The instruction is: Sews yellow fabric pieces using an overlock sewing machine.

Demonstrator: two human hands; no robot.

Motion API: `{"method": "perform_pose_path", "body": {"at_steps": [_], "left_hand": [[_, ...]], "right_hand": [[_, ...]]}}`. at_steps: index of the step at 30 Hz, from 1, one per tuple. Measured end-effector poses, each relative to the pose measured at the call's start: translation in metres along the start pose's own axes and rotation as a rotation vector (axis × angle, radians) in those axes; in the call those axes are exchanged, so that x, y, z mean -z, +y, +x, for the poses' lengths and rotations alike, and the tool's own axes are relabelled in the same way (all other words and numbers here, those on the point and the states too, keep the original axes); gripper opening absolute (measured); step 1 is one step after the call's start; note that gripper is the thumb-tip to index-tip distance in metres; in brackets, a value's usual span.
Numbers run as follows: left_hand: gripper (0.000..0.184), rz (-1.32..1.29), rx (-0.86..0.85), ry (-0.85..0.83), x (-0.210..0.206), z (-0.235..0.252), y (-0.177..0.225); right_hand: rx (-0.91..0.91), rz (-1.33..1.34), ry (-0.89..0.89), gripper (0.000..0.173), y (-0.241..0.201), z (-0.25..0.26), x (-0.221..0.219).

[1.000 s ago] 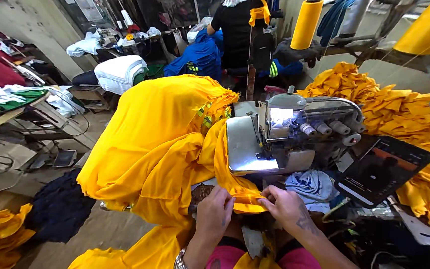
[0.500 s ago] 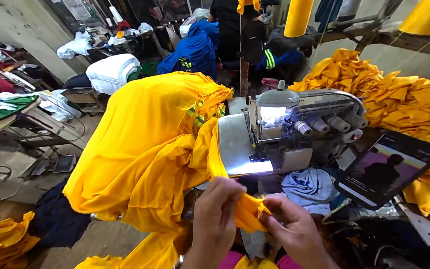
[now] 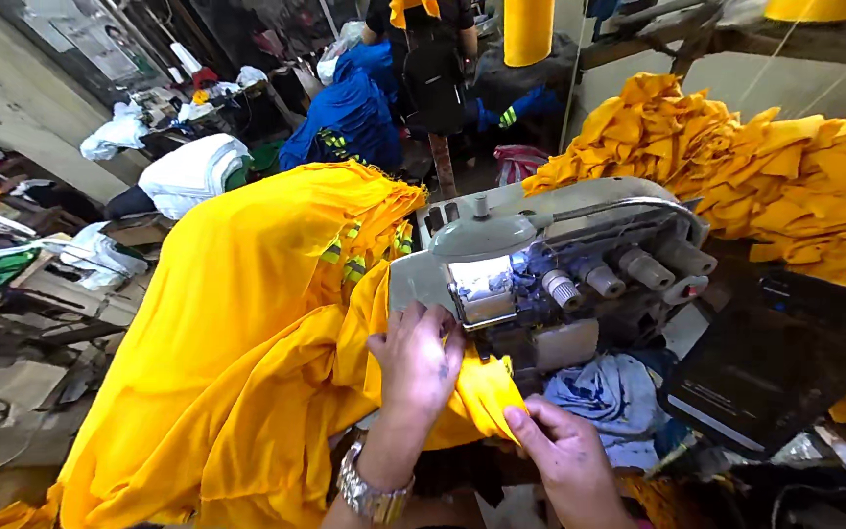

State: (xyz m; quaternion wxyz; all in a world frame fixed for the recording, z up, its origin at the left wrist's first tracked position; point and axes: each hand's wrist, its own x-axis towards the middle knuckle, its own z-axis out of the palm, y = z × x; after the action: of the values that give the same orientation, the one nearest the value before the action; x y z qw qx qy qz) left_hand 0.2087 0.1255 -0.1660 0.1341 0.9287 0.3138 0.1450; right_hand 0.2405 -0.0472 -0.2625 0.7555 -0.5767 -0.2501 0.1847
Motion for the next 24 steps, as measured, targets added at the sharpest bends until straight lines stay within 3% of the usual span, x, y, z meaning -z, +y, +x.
{"method": "perform_pose_path", "body": {"at_steps": [7,10,13,15,19,21,23,24], "left_hand": [[0.011,-0.023,-0.11,0.001,-0.002,0.014,-0.014],[0.011,-0.006,-0.177,0.07,0.004,0.026,-0.017],[0.017,-0.037,-0.428,0.215,0.016,0.004,-0.028],[0.026,-0.015,-0.599,0.17,0.017,-0.013,-0.032],[0.02,0.056,-0.7,0.155,0.018,-0.013,-0.036],[0.02,-0.046,-0.699,0.065,0.035,-0.013,-0.035],[0.021,-0.14,-0.714,-0.074,0.055,-0.011,-0.031],[0.022,-0.183,-0.736,-0.15,0.064,-0.009,-0.028]], "right_hand": [[0.004,-0.08,0.05,0.016,-0.009,-0.011,-0.016],[-0.022,-0.001,0.138,0.028,0.002,0.009,-0.027],[-0.108,0.067,0.164,0.039,0.001,0.019,-0.03],[-0.155,0.099,0.163,0.041,0.0,0.022,-0.03],[-0.219,0.099,0.103,0.042,-0.002,0.024,-0.024],[-0.112,0.046,0.106,0.033,-0.006,0.021,-0.016],[0.188,-0.14,0.114,0.016,-0.015,0.024,-0.005],[0.324,-0.267,0.08,0.019,-0.022,0.031,0.0]]}}
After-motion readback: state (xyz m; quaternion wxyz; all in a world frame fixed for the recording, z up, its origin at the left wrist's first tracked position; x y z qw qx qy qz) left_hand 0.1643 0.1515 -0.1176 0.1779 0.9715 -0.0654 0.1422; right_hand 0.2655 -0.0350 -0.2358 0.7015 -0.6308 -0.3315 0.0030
